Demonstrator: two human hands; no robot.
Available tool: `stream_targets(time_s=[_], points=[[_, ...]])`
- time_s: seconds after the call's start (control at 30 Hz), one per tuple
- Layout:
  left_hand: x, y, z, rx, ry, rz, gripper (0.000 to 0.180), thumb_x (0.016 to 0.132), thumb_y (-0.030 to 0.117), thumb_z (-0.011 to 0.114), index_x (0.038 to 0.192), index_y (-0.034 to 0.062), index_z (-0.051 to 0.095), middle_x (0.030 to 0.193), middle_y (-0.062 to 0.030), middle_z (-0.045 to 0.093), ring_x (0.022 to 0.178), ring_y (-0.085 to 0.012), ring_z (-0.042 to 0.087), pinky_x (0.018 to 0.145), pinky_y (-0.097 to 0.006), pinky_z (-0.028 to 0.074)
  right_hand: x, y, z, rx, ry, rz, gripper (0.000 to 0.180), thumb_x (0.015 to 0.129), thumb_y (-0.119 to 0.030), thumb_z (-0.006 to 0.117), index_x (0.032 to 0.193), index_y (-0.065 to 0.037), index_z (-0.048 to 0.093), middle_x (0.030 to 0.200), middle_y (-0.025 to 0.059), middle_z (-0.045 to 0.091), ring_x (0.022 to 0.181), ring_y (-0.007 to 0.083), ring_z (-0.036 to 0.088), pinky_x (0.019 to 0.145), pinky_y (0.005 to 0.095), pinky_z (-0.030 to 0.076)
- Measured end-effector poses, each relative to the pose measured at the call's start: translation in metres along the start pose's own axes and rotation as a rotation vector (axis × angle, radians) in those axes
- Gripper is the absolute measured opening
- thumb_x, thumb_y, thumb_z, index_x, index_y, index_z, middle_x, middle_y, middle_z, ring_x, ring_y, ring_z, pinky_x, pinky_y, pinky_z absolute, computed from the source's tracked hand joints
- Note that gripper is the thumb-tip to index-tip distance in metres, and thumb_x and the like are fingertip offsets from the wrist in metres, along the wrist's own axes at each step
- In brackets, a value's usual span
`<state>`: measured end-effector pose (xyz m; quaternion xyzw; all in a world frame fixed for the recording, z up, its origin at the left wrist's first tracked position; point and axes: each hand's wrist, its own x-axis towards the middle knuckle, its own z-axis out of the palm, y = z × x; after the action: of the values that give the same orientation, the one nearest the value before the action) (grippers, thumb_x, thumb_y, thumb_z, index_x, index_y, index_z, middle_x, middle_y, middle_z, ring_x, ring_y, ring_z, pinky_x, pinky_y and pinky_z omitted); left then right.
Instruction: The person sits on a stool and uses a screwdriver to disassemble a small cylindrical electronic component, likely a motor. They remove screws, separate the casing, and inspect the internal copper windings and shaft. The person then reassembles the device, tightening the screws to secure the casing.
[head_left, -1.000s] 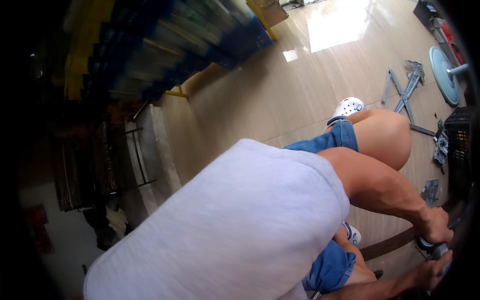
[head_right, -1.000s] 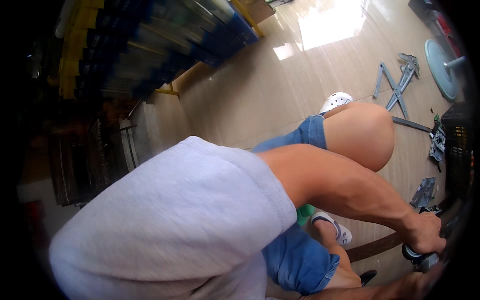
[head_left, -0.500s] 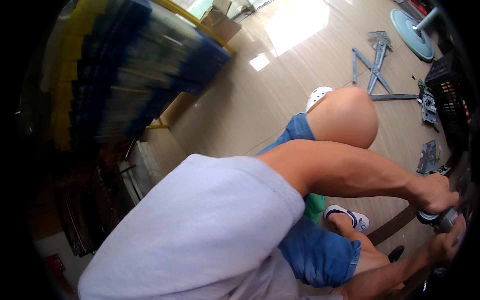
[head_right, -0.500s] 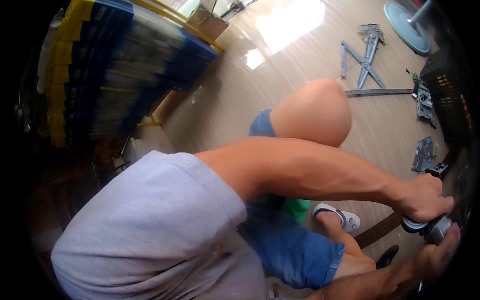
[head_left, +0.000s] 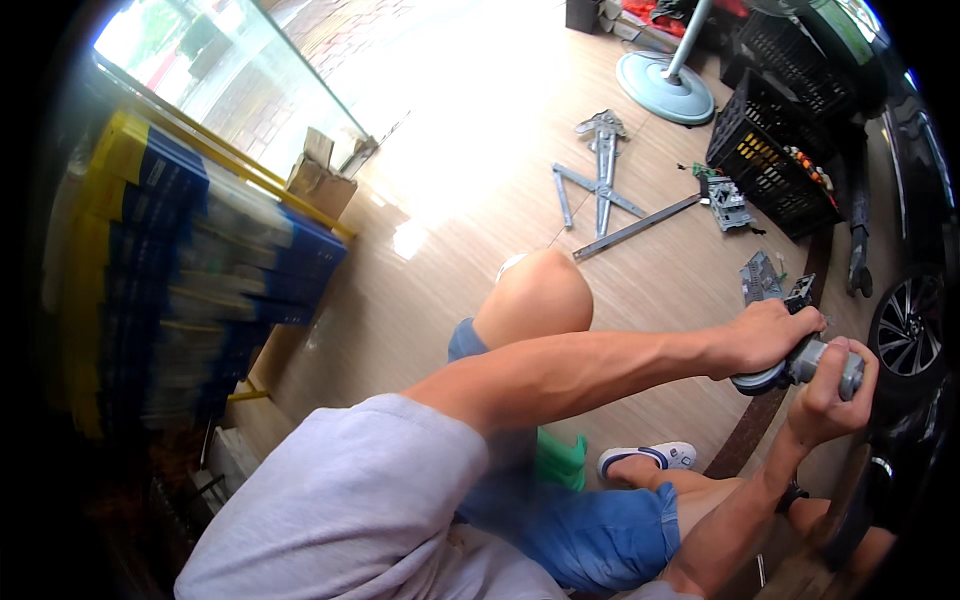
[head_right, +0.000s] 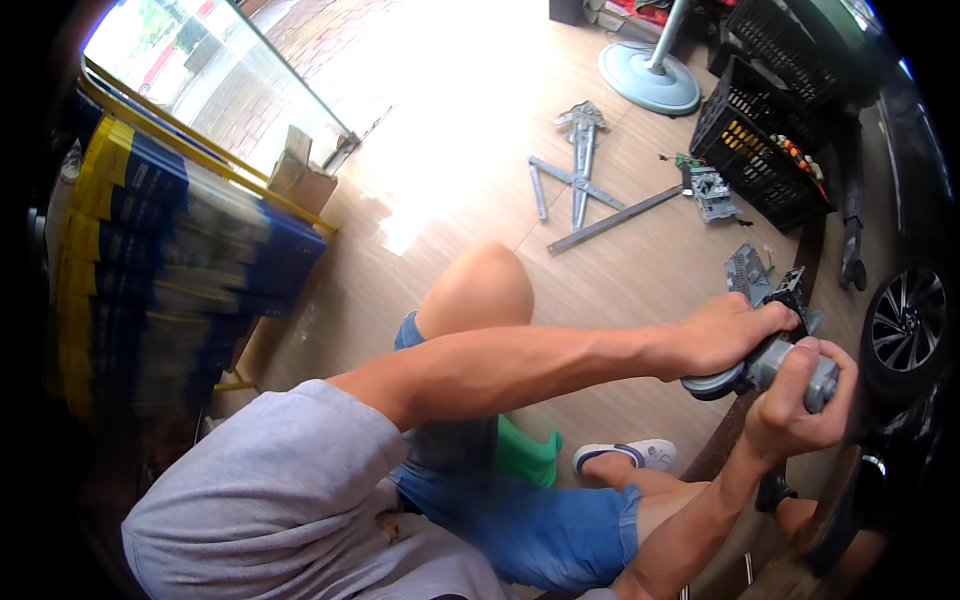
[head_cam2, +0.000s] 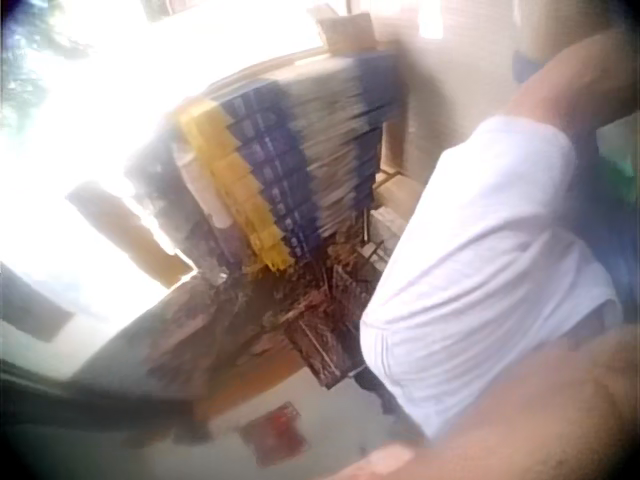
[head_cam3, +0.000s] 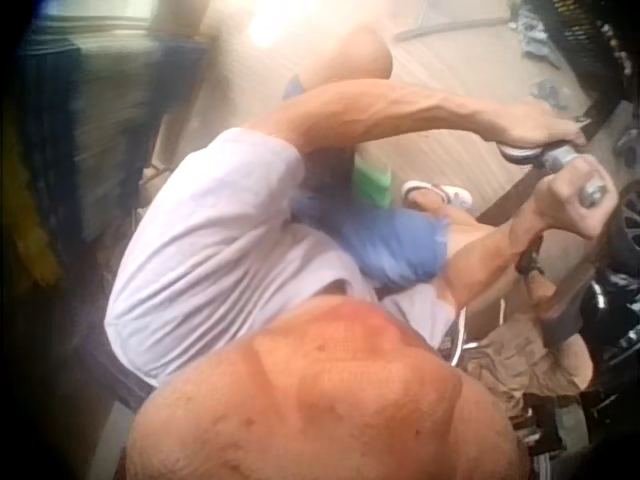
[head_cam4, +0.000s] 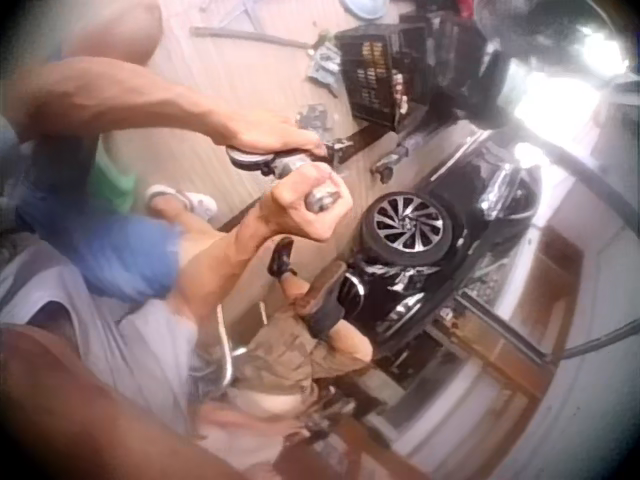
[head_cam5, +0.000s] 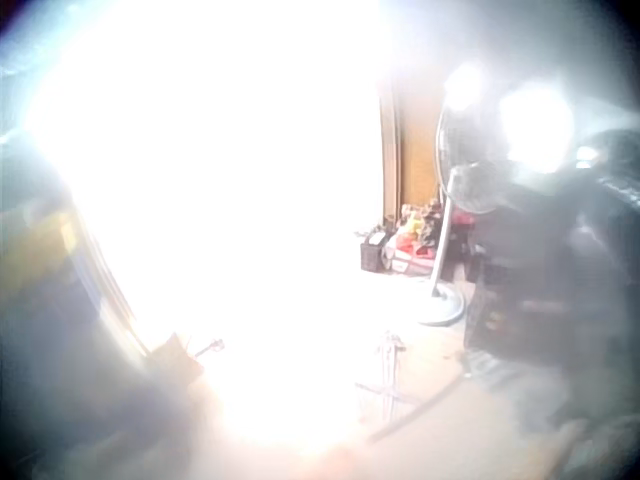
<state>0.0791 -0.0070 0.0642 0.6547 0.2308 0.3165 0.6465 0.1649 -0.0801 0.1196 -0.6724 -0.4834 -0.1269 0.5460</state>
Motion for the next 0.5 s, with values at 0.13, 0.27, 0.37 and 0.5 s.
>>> stream_targets(time_s=[0.13, 0.27, 0.37, 0.5], points=[[0.001, 0.009, 0.001, -0.308, -0.025, -0.137, 0.051, 0.096, 0.044, 0.047, 0.105, -0.0018, 0.068, 0.086, -0.0132, 0.068, 0.078, -0.0195, 0.06, 0.073, -0.035, 0.047, 0.001, -0.002, -0.003, 0.015, 0.014, -0.059, 0.016, 0.082, -0.015, 0.066, 0.083, 0.001, 0.063, 0.069, 0.0062, 0.059, 0.062, 0.0161, 0.056, 0.057, 0.0286, 0.047], [-0.002, 0.013, -0.002, -0.304, -0.053, -0.228, 0.053, 0.096, 0.046, 0.046, 0.105, -0.0023, 0.067, 0.083, -0.0125, 0.067, 0.071, -0.0172, 0.059, 0.065, -0.033, 0.047, 0.003, -0.004, -0.004, 0.07, -0.028, -0.024, 0.015, 0.08, -0.014, 0.065, 0.08, 0.001, 0.062, 0.068, 0.0065, 0.059, 0.062, 0.0155, 0.056, 0.058, 0.0292, 0.047], [0.0, 0.007, -0.002, -0.172, -0.038, -0.146, 0.055, 0.095, 0.047, 0.045, 0.107, -0.002, 0.067, 0.08, -0.015, 0.066, 0.069, -0.019, 0.061, 0.064, -0.034, 0.047, 0.008, -0.009, -0.008, 0.119, -0.086, 0.067, 0.017, 0.079, -0.015, 0.065, 0.079, 0.001, 0.061, 0.067, 0.0045, 0.057, 0.062, 0.0125, 0.053, 0.056, 0.027, 0.044], [0.001, 0.01, -0.003, -0.17, -0.04, -0.187, 0.056, 0.095, 0.049, 0.043, 0.108, -0.0011, 0.067, 0.076, -0.0178, 0.065, 0.067, -0.0206, 0.062, 0.062, -0.035, 0.048, 0.012, -0.007, -0.009, 0.157, -0.111, 0.121, 0.02, 0.078, -0.018, 0.065, 0.078, 0.001, 0.06, 0.066, 0.0037, 0.056, 0.06, 0.0114, 0.051, 0.055, 0.0257, 0.041]])
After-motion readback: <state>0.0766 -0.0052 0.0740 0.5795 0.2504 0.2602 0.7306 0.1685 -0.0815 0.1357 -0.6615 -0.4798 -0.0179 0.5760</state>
